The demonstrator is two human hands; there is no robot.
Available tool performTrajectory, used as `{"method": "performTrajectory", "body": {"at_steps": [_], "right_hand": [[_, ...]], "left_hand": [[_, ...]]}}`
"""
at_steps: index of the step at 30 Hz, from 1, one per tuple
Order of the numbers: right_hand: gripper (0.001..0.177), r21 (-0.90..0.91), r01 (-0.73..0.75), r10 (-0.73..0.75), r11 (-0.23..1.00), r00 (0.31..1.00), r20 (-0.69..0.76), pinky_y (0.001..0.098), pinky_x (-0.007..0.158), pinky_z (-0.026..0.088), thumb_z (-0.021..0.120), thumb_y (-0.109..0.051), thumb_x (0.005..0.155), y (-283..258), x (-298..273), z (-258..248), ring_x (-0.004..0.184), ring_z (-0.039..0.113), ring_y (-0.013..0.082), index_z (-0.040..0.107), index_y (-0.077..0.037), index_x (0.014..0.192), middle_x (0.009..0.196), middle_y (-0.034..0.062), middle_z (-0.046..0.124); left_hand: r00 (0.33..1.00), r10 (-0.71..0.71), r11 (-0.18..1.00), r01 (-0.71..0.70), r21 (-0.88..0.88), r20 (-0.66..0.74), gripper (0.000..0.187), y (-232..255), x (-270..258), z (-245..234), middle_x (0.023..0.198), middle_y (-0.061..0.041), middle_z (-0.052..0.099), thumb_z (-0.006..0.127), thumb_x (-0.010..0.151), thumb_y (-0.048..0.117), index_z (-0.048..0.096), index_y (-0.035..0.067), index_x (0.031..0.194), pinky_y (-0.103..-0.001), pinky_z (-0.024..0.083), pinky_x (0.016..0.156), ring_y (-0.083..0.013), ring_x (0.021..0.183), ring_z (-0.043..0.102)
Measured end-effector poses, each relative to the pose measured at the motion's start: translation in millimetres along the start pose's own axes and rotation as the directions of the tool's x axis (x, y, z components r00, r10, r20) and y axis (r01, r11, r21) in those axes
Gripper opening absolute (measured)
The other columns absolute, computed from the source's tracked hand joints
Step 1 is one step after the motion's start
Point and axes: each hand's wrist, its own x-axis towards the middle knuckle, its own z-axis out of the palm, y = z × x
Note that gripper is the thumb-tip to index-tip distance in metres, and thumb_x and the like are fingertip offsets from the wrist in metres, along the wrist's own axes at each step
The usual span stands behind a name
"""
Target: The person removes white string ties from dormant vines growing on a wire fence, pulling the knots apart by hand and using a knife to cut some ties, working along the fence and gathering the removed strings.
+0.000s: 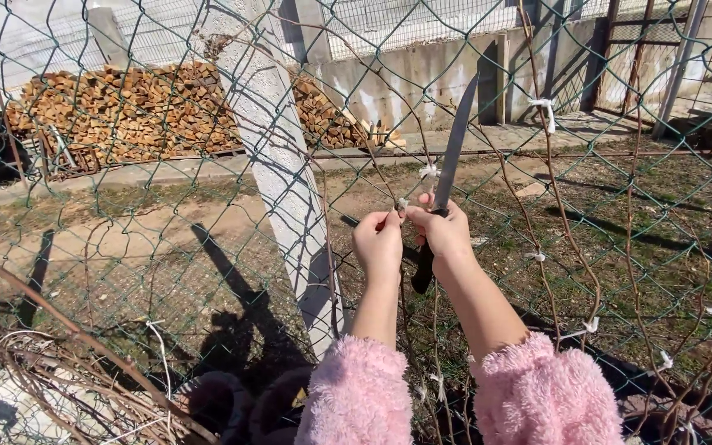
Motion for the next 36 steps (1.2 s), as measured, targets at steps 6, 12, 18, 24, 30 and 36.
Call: {"method": "performTrajectory", "body": {"at_steps": [6,12,18,24,30,36], "right_hand": [[0.036,0.026,-0.033,0.031,0.999,0.996,0.079,0.0229,0.050,0.038,0.086,-0.013,0.078,6.8,-4.8,4.9,0.055,0.043,0.0068,0.072,0.002,0.107,0.074,0.0064,0.063],[0.034,-0.159,0.087,-0.086,0.984,0.996,0.014,0.0199,0.048,0.043,0.091,-0.007,0.073,13.6,3.3,-1.2,0.059,0.059,0.0088,0.076,-0.002,0.103,0.072,0.0006,0.065],[0.015,-0.244,0.178,-0.179,0.953,0.984,0.019,0.0187,0.049,0.036,0.088,-0.011,0.078,17.7,1.9,-8.4,0.052,0.051,0.0071,0.079,-0.009,0.089,0.060,0.0015,0.063],[0.016,-0.334,0.266,-0.326,0.904,0.935,-0.137,0.0189,0.046,0.039,0.092,-0.011,0.074,13.4,-17.4,-5.2,0.053,0.052,0.0066,0.080,-0.012,0.085,0.059,0.0037,0.062],[0.019,-0.428,0.404,-0.525,0.809,0.824,-0.214,0.0234,0.061,0.050,0.086,-0.003,0.079,29.8,-3.8,-1.1,0.067,0.061,0.0105,0.083,-0.019,0.086,0.078,0.0050,0.072],[0.019,-0.347,0.397,-0.500,0.850,0.815,-0.293,0.0241,0.065,0.052,0.087,-0.002,0.076,30.8,10.0,10.5,0.070,0.065,0.0128,0.082,-0.018,0.085,0.077,0.0053,0.072]], "left_hand": [[1.000,0.007,0.997,-0.005,-0.082,0.031,0.018,-7.4,2.3,-0.7,0.073,0.000,0.068,0.062,0.079,0.016,0.080,0.015,0.083,-0.029,0.049,0.076,-0.0137,0.078,0.060],[0.993,-0.008,0.991,0.024,-0.135,0.115,0.015,0.1,3.4,-6.8,0.078,-0.005,0.069,0.073,0.083,0.019,0.081,0.009,0.091,-0.028,0.045,0.074,-0.0151,0.079,0.055],[0.995,0.021,0.988,-0.007,-0.153,0.096,0.012,0.8,-2.8,-13.9,0.071,-0.002,0.068,0.073,0.084,0.020,0.080,0.012,0.082,-0.024,0.041,0.067,-0.0113,0.073,0.055],[0.996,-0.018,0.989,0.030,-0.142,0.084,0.017,0.9,-5.5,-9.6,0.074,-0.003,0.066,0.075,0.084,0.025,0.080,0.010,0.089,-0.026,0.043,0.068,-0.0138,0.073,0.056],[0.991,0.059,0.986,-0.039,-0.165,0.119,0.013,-10.3,-2.4,-9.3,0.063,0.002,0.055,0.069,0.086,0.016,0.074,0.008,0.077,-0.022,0.035,0.058,-0.0095,0.064,0.047],[0.985,0.142,0.982,-0.128,-0.137,0.095,0.014,-12.0,8.9,-1.6,0.060,0.000,0.056,0.073,0.087,0.018,0.073,0.009,0.076,-0.023,0.037,0.059,-0.0108,0.062,0.048]]}}
